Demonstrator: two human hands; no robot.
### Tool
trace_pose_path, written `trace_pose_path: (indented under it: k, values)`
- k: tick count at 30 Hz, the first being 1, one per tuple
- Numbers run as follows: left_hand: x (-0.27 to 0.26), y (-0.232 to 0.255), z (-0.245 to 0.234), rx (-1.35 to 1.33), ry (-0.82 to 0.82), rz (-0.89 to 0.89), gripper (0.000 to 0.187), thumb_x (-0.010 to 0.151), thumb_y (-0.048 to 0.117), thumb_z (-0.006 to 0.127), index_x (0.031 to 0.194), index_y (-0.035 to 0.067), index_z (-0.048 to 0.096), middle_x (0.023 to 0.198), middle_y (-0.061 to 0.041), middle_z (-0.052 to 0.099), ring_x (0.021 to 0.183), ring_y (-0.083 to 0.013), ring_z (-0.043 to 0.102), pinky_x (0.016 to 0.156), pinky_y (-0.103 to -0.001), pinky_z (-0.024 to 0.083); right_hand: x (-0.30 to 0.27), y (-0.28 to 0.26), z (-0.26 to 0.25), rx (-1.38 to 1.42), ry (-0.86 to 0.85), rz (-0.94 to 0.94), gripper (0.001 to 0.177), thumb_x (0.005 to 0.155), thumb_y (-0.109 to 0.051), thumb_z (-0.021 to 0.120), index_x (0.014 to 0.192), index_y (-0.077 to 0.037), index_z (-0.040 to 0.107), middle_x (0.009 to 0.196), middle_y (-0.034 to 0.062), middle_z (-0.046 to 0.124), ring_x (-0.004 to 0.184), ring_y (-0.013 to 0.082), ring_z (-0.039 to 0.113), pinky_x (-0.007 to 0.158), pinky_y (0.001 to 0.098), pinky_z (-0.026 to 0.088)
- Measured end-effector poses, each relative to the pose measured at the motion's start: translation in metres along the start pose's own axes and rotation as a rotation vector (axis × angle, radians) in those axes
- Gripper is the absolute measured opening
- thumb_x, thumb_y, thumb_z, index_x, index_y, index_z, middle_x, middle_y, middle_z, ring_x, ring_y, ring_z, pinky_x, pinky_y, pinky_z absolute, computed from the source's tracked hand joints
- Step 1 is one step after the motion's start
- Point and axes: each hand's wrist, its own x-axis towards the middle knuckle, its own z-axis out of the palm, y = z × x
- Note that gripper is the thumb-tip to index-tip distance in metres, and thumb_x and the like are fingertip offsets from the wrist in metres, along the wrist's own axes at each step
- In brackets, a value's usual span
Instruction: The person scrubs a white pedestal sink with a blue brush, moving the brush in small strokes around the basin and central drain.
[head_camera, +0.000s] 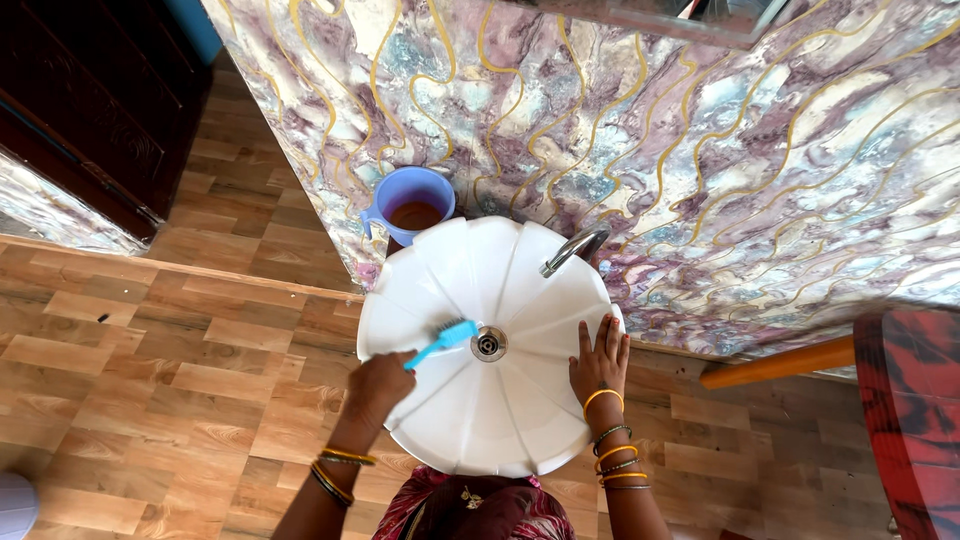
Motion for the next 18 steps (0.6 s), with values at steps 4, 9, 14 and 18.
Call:
trace_pose_path:
  k: [4, 9, 14, 18]
  values:
    - [0.011, -0.02, -0.057, 0.041, 0.123, -0.116, 0.047, 0.093, 0.037, 0.06, 0.14, 0.039, 0.061, 0.112, -0.01, 0.074, 0.103, -0.0316, 0.071, 0.088, -0.047, 0.058, 0.003, 0.001, 0.001, 0.014, -0.005, 0.005, 0.076, 0.093, -0.038, 0.063, 0.159, -0.02, 0.03, 0.169, 0.0204, 0.01, 0.158, 0.0332, 0.007, 0.126, 0.049, 0.008]
    - [0.016, -0.018, -0.048, 0.012, 0.092, -0.068, 0.047, 0.092, 0.037, 0.061, 0.139, 0.039, 0.062, 0.113, -0.01, 0.075, 0.105, -0.0318, 0.072, 0.091, -0.046, 0.058, 0.002, 0.001, 0.006, -0.008, 0.014, 0.009, 0.076, 0.093, -0.036, 0.062, 0.159, -0.019, 0.03, 0.17, 0.0194, 0.01, 0.157, 0.033, 0.007, 0.126, 0.0491, 0.008]
    - [0.03, 0.007, -0.006, 0.063, -0.046, 0.015, 0.049, 0.091, 0.035, 0.063, 0.139, 0.04, 0.061, 0.113, -0.009, 0.075, 0.105, -0.0308, 0.072, 0.091, -0.045, 0.058, 0.004, 0.001, 0.006, -0.007, 0.015, 0.018, 0.076, 0.093, -0.036, 0.062, 0.159, -0.019, 0.029, 0.17, 0.019, 0.01, 0.158, 0.0324, 0.006, 0.126, 0.0491, 0.008]
    - [0.037, -0.006, -0.029, 0.094, -0.019, 0.077, 0.046, 0.092, 0.037, 0.062, 0.138, 0.039, 0.063, 0.112, -0.01, 0.075, 0.104, -0.0317, 0.072, 0.091, -0.045, 0.057, 0.001, 0.002, 0.008, -0.005, 0.016, 0.017, 0.075, 0.093, -0.035, 0.062, 0.159, -0.019, 0.03, 0.17, 0.0189, 0.011, 0.158, 0.0317, 0.006, 0.127, 0.0483, 0.008]
